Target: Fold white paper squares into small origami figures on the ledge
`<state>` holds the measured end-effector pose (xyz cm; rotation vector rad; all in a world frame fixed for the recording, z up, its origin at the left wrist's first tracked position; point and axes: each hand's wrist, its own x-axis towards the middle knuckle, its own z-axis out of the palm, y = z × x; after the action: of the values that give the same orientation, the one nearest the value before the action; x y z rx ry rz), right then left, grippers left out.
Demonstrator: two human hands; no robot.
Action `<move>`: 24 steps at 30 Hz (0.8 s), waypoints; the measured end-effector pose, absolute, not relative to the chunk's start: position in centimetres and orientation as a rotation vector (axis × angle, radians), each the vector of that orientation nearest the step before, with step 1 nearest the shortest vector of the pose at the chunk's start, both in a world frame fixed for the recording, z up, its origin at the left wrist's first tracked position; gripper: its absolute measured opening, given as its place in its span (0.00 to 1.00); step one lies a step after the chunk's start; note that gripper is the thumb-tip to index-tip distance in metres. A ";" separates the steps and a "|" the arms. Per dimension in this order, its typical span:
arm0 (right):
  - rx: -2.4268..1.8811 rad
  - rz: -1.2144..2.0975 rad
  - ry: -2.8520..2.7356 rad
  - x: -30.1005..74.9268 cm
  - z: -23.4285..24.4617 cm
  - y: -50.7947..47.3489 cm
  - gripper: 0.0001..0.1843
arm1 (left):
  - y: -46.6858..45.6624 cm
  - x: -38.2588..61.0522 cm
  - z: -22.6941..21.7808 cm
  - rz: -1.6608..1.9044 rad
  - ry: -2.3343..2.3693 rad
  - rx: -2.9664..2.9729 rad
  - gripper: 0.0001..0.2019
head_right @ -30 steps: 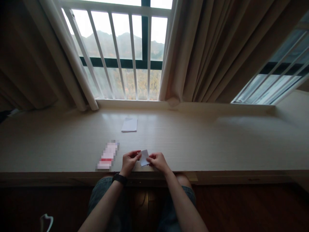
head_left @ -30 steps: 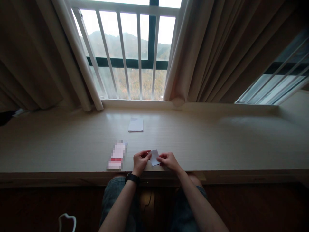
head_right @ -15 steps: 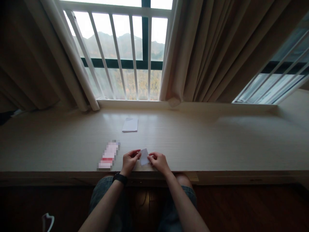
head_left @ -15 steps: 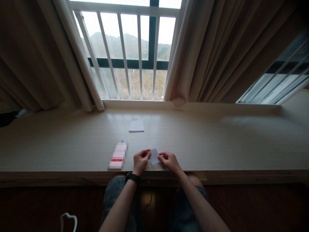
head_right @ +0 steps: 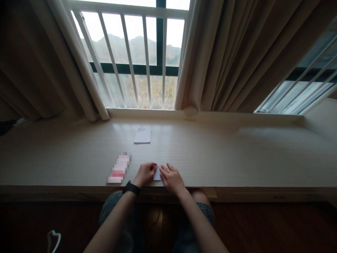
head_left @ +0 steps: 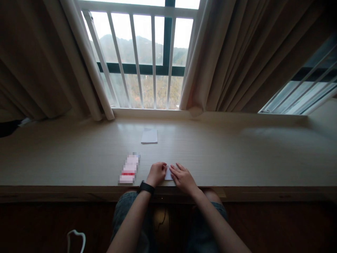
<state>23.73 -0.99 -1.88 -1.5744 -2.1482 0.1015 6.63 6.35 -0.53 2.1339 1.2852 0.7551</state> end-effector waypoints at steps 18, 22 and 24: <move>-1.544 0.063 -2.114 23.6 -1.5 -1.5 0.18 | -3.6 6.6 -1.7 0.691 1.303 2.819 0.24; -1.550 0.035 -2.127 23.6 -1.3 -1.6 0.19 | -4.0 6.3 -2.2 0.685 1.320 2.850 0.26; -1.554 0.009 -2.144 23.5 -1.2 -1.5 0.18 | -4.0 6.1 -2.3 0.694 1.308 2.860 0.26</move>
<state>23.52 -1.47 -1.17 -1.5539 -2.1438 0.0091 6.06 -3.95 -2.34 2.8601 1.3077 0.6943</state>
